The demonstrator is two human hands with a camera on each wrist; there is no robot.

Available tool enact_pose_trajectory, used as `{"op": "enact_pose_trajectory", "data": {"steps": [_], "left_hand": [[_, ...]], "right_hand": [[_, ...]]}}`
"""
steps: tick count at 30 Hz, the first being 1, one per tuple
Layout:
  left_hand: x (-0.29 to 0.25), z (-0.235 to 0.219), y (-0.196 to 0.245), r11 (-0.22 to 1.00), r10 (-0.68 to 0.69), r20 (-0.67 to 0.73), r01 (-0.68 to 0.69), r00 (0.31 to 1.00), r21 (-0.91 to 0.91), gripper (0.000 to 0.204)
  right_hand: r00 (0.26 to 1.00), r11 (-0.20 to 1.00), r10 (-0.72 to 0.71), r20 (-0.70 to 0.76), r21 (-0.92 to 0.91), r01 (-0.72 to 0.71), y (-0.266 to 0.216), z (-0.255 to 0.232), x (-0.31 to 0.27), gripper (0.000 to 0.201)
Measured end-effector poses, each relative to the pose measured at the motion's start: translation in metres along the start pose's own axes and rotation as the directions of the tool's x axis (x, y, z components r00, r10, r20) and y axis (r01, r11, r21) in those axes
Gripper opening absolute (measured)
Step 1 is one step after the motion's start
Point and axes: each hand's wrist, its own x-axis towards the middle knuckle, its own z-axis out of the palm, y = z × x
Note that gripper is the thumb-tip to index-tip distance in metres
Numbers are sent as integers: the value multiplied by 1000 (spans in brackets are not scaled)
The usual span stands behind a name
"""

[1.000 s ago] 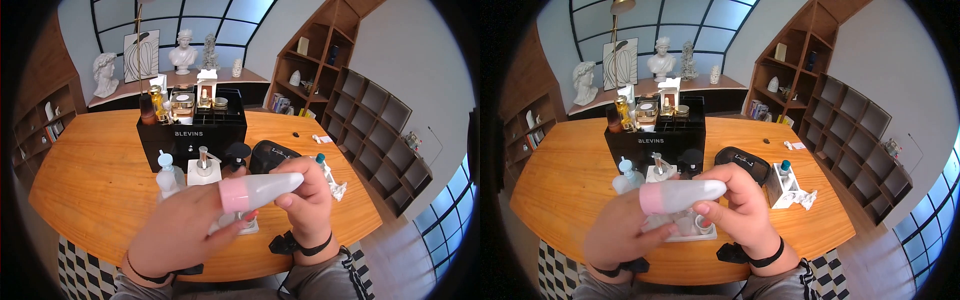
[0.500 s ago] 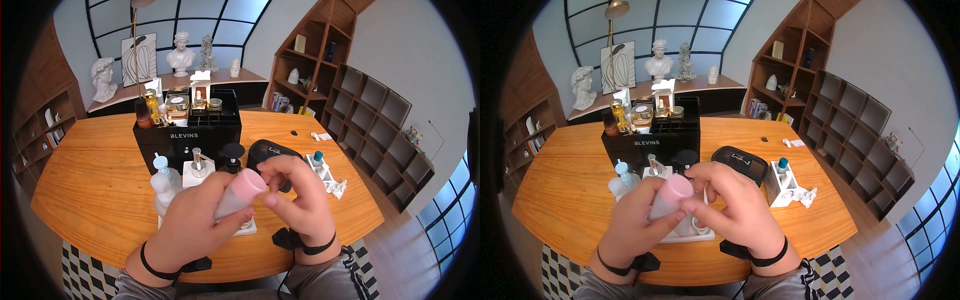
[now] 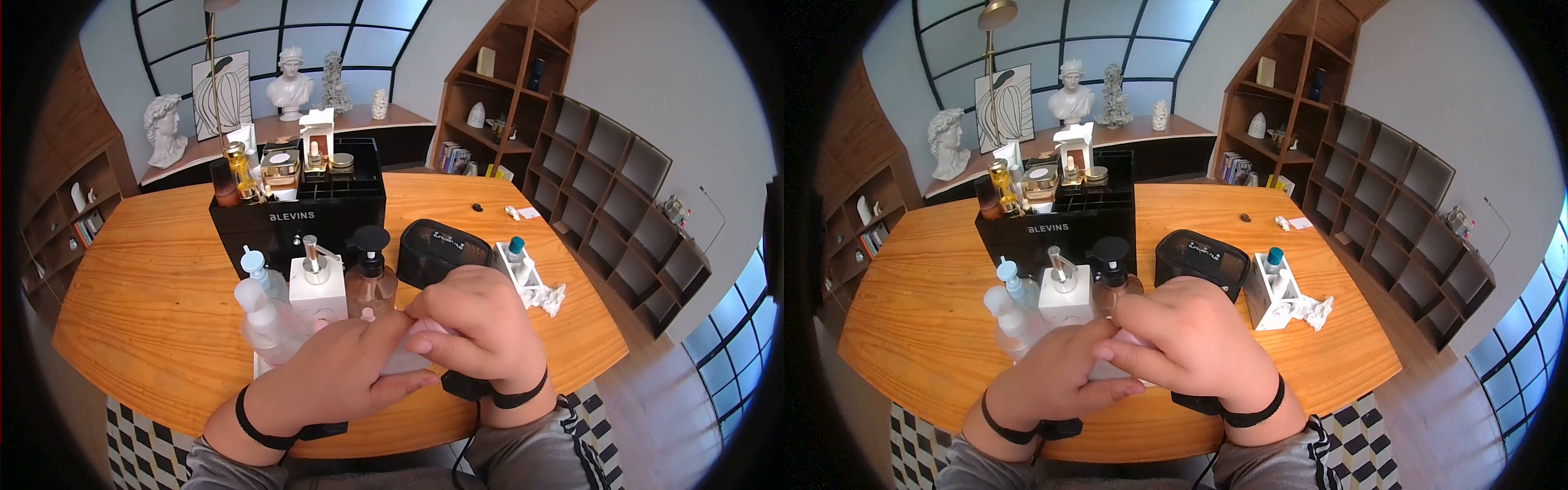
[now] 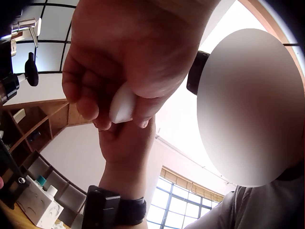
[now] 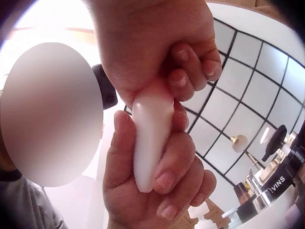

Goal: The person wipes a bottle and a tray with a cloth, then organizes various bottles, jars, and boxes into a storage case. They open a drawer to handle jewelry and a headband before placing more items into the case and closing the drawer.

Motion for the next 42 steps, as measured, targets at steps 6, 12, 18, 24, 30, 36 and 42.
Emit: {"op": "enact_pose_trajectory", "data": {"steps": [6, 12, 18, 24, 30, 36, 42], "left_hand": [[2, 1, -4, 998, 62, -43, -62, 997, 12, 50], [4, 0, -8, 988, 151, -85, -148, 985, 39, 46], [2, -4, -3, 962, 272, -2, -271, 962, 38, 43], [7, -12, -7, 975, 98, -37, -88, 995, 203, 38], [8, -15, -20, 920, 42, -234, 53, 971, 387, 35], [12, -13, -24, 827, 146, -218, 2, 965, 562, 34], [14, -7, -32, 810, 154, -220, 4, 963, 586, 35]], "right_hand": [[1000, 1000, 30, 3, -8, -30, 0, 1, 0, 29], [997, 996, 70, 35, 58, -72, 1, 0, 1, 28], [926, 816, 352, 136, 440, -375, -6, -13, -2, 19], [887, 891, 452, -97, 92, -444, 8, 2, 1, 16], [913, 921, 389, -119, 40, -387, 10, 5, 0, 17], [948, 942, 316, -42, -108, -318, 25, 11, -4, 23], [944, 943, 322, 69, -113, -313, 27, 12, -3, 24]]}}
